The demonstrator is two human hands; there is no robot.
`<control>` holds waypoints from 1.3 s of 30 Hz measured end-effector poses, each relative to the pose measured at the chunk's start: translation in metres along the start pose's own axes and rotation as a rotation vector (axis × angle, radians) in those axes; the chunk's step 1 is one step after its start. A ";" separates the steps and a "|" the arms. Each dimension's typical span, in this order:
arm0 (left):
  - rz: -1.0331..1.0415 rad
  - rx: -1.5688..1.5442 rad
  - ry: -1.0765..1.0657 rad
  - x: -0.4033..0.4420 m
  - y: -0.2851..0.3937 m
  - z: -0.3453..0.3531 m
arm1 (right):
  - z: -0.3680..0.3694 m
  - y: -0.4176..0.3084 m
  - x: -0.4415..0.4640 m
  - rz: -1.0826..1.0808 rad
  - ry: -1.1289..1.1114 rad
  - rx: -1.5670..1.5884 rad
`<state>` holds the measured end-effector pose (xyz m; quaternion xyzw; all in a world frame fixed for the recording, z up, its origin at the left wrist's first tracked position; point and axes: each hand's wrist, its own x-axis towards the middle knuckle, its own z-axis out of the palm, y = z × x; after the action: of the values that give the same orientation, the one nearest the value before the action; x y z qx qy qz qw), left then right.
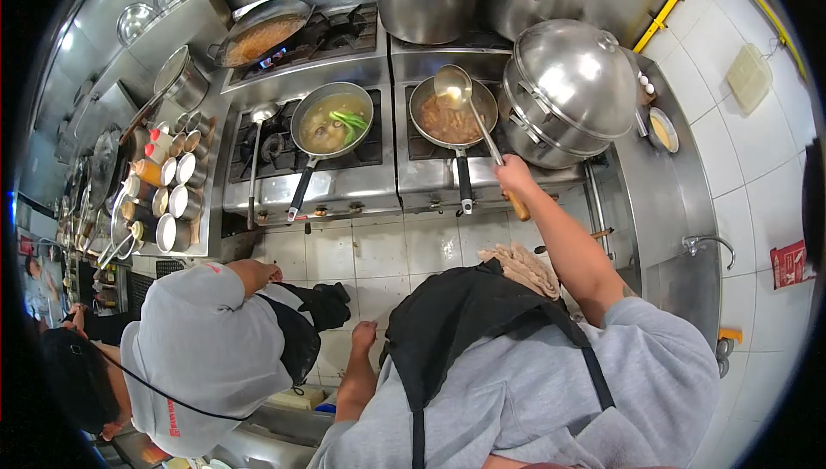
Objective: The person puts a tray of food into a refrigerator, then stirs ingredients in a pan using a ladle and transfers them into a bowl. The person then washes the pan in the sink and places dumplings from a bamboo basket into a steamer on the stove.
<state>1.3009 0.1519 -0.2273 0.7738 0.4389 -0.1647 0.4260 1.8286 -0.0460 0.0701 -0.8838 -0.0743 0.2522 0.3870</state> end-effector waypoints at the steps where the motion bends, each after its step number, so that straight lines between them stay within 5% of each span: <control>1: -0.150 -0.101 -0.016 -0.011 0.014 -0.005 | 0.000 0.005 0.001 -0.102 0.089 -0.146; 3: -0.040 -0.043 -0.030 -0.016 0.017 -0.007 | -0.001 0.016 0.005 -0.306 0.272 -0.434; 7: 0.352 0.314 0.038 0.016 -0.044 0.023 | 0.000 0.017 0.018 -0.129 0.280 -0.488; 12: 0.289 0.106 -0.007 0.007 -0.041 0.008 | 0.024 0.031 0.030 -0.072 0.277 -0.471; 15: 0.028 -0.069 -0.046 0.001 -0.022 0.001 | 0.019 0.014 0.025 0.173 0.000 0.177; 16: -0.108 -0.127 -0.070 -0.002 -0.016 -0.001 | 0.016 0.010 0.020 0.166 -0.018 0.162; 19: -0.091 -0.102 0.034 0.003 -0.017 0.008 | 0.001 0.014 0.004 0.044 0.015 -0.018; 21: -0.059 -0.037 -0.037 0.007 -0.014 0.005 | -0.008 0.021 -0.013 -0.174 0.141 -0.322; 25: 0.171 0.055 -0.047 0.016 -0.027 0.010 | -0.032 0.027 -0.046 -0.233 0.141 -0.535; 28: -0.093 0.011 -0.141 0.002 0.005 -0.009 | -0.038 0.029 -0.055 -0.196 0.119 -0.636; 34: 0.288 0.046 0.054 0.022 -0.027 0.002 | -0.050 0.003 -0.058 -0.260 0.184 -0.742; 37: -0.058 -0.186 0.025 0.031 -0.027 0.009 | -0.086 -0.027 -0.080 -0.265 0.130 -0.852; 39: -0.085 -0.197 -0.005 0.033 -0.033 0.014 | -0.101 -0.031 -0.075 -0.289 0.078 -0.923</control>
<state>1.2940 0.1668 -0.2730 0.7085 0.4843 -0.1405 0.4936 1.8165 -0.1145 0.1791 -0.9526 -0.2858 0.1034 -0.0121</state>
